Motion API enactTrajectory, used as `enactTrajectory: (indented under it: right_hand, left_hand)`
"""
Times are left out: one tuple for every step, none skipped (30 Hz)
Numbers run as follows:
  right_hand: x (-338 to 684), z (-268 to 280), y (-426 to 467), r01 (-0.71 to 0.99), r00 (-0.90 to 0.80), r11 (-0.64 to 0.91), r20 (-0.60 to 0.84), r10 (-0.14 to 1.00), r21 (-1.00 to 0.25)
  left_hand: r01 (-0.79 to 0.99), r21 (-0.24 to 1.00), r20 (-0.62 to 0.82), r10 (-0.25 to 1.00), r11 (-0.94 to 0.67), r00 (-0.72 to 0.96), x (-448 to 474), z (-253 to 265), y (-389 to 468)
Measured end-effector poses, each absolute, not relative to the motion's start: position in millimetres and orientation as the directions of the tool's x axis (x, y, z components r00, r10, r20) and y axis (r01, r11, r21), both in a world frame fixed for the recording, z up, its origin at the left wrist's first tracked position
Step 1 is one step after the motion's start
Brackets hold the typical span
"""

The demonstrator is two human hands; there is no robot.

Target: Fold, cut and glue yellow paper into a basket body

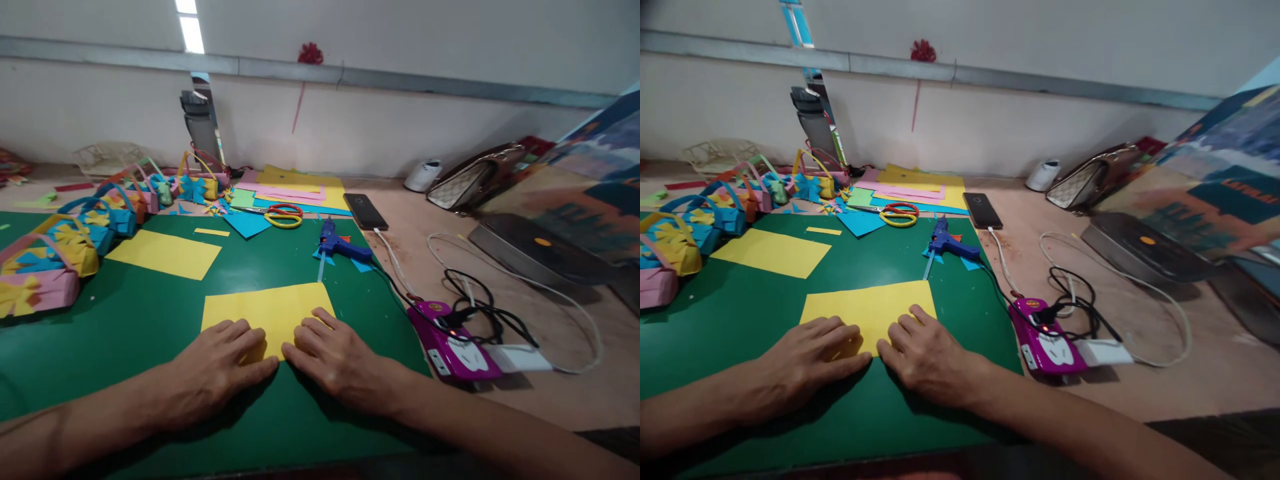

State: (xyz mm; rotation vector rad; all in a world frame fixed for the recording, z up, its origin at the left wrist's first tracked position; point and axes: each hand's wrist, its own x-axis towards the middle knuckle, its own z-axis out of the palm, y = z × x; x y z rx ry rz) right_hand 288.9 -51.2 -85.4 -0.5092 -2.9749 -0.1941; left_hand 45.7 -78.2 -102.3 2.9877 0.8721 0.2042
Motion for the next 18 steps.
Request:
enactTrajectory:
  right_hand:
    - [287.7, -85.5, -51.3, 0.321, -0.942, 0.943, 0.133, 0.307, 0.094]
    - [287.2, -85.1, -51.3, 0.307, -0.947, 0.948, 0.129, 0.296, 0.081]
    - [287.4, -84.4, -51.1, 0.3, -0.949, 0.951, 0.121, 0.291, 0.071]
    - [288.2, -83.2, -50.6, 0.294, -0.952, 0.954, 0.109, 0.286, 0.062]
    - [289.5, -81.9, -49.8, 0.286, -0.955, 0.957, 0.093, 0.28, 0.058]
    - [291.2, -80.4, -48.8, 0.273, -0.96, 0.96, 0.075, 0.269, 0.054]
    - [293.3, -79.1, -47.6, 0.256, -0.966, 0.965, 0.057, 0.253, 0.053]
    - [295.7, -77.9, -46.4, 0.24, -0.97, 0.969, 0.04, 0.238, 0.051]
    - [298.4, -77.1, -45.3, 0.228, -0.973, 0.972, 0.027, 0.227, 0.049]
    - [301.5, -76.4, -44.6, 0.222, -0.975, 0.974, 0.018, 0.221, 0.046]
    - [305.0, -76.0, -44.2, 0.223, -0.975, 0.974, 0.018, 0.223, 0.042]
    - [308.8, -75.7, -44.3, 0.231, -0.973, 0.972, 0.026, 0.23, 0.042]
    - [313.0, -75.5, -45.0, 0.245, -0.969, 0.968, 0.039, 0.243, 0.046]
    - [317.5, -75.2, -46.0, 0.263, -0.964, 0.963, 0.053, 0.261, 0.054]
    - [322.2, -74.8, -47.4, 0.283, -0.958, 0.957, 0.064, 0.279, 0.062]
    - [327.1, -74.4, -48.9, 0.302, -0.952, 0.951, 0.071, 0.297, 0.072]
    - [332.0, -74.0, -50.5, 0.319, -0.947, 0.944, 0.073, 0.314, 0.083]
    - [336.9, -73.5, -52.0, 0.333, -0.942, 0.938, 0.07, 0.327, 0.093]
  left_hand:
    - [0.523, 0.055, 0.099, 0.526, -0.851, 0.845, 45.8, -100.1, -78.0]
    - [0.517, 0.048, 0.079, 0.52, -0.854, 0.851, 46.2, -97.8, -77.5]
    - [0.517, 0.04, 0.068, 0.519, -0.855, 0.852, 46.7, -95.5, -76.8]
    - [0.516, 0.032, 0.063, 0.517, -0.856, 0.854, 47.1, -93.7, -76.0]
    - [0.514, 0.028, 0.064, 0.514, -0.858, 0.855, 47.3, -92.4, -75.2]
    - [0.509, 0.028, 0.072, 0.509, -0.861, 0.858, 47.4, -91.7, -74.6]
    - [0.505, 0.031, 0.083, 0.506, -0.863, 0.859, 47.2, -91.7, -74.0]
    - [0.504, 0.035, 0.091, 0.505, -0.863, 0.859, 47.0, -92.2, -73.7]
    - [0.503, 0.039, 0.099, 0.504, -0.864, 0.858, 46.6, -93.3, -73.5]
    - [0.503, 0.043, 0.103, 0.504, -0.863, 0.857, 46.1, -94.6, -73.4]
    - [0.506, 0.045, 0.102, 0.508, -0.862, 0.856, 45.5, -96.2, -73.4]
    - [0.506, 0.045, 0.105, 0.508, -0.861, 0.855, 44.9, -97.8, -73.4]
    - [0.503, 0.045, 0.109, 0.505, -0.863, 0.856, 44.3, -99.3, -73.4]
    - [0.502, 0.044, 0.111, 0.504, -0.864, 0.857, 43.6, -100.7, -73.4]
    - [0.503, 0.045, 0.109, 0.505, -0.863, 0.856, 42.9, -101.9, -73.3]
    - [0.502, 0.047, 0.107, 0.504, -0.864, 0.857, 42.3, -102.8, -73.2]
    - [0.5, 0.05, 0.107, 0.502, -0.865, 0.858, 41.7, -103.4, -73.2]
    - [0.496, 0.053, 0.108, 0.498, -0.867, 0.86, 41.3, -103.8, -73.2]
